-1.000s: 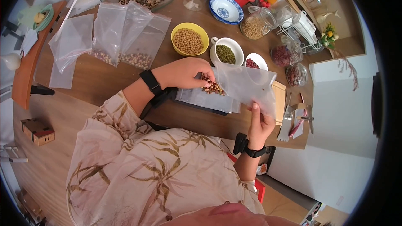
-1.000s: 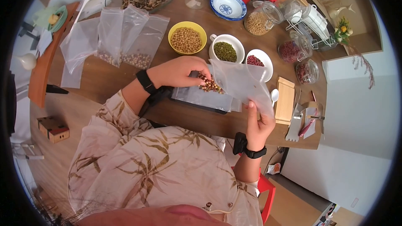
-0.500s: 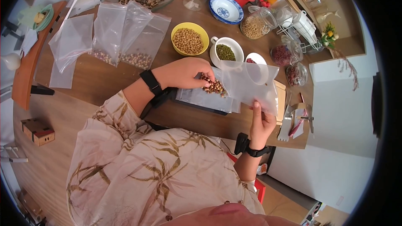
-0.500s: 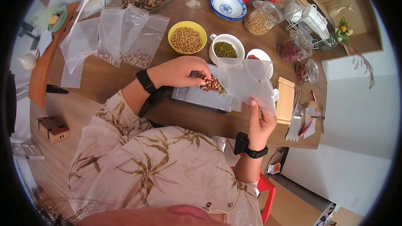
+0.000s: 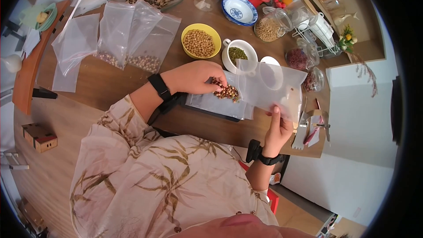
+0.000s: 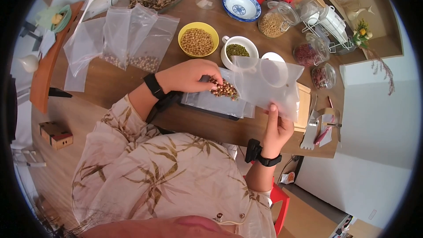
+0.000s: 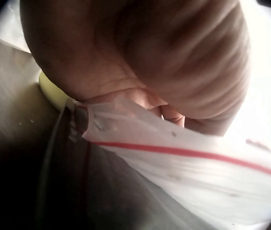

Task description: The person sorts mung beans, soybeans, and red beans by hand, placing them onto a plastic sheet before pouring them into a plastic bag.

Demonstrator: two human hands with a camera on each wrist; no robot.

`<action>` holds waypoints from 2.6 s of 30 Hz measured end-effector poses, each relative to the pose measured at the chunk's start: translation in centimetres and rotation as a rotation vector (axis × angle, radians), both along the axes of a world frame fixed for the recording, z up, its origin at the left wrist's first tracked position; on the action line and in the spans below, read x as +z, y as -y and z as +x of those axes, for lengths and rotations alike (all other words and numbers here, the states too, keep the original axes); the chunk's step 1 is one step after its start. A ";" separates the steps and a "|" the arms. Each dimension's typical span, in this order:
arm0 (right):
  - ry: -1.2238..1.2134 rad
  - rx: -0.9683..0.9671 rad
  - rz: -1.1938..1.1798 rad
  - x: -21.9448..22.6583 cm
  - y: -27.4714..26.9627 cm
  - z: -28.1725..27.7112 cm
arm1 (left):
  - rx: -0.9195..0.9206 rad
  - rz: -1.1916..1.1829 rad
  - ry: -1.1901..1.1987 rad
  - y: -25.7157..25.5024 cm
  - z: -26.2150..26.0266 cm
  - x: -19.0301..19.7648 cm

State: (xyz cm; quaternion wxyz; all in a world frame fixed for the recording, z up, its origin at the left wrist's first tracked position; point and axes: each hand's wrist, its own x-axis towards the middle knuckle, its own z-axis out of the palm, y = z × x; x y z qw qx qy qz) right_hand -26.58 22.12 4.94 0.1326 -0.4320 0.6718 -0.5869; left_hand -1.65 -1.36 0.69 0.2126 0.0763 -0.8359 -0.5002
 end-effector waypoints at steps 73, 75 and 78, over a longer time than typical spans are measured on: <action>0.171 -0.026 -0.069 -1.2 0.9 3.0 | -0.090 0.352 -0.074 -0.9 -0.3 0.7; 0.171 -0.024 -0.069 -1.3 0.9 2.8 | -0.069 0.300 -0.016 -0.9 -0.3 0.6; 0.160 -0.049 -0.100 -1.6 0.7 2.1 | -0.052 0.323 0.007 -0.9 -0.3 0.7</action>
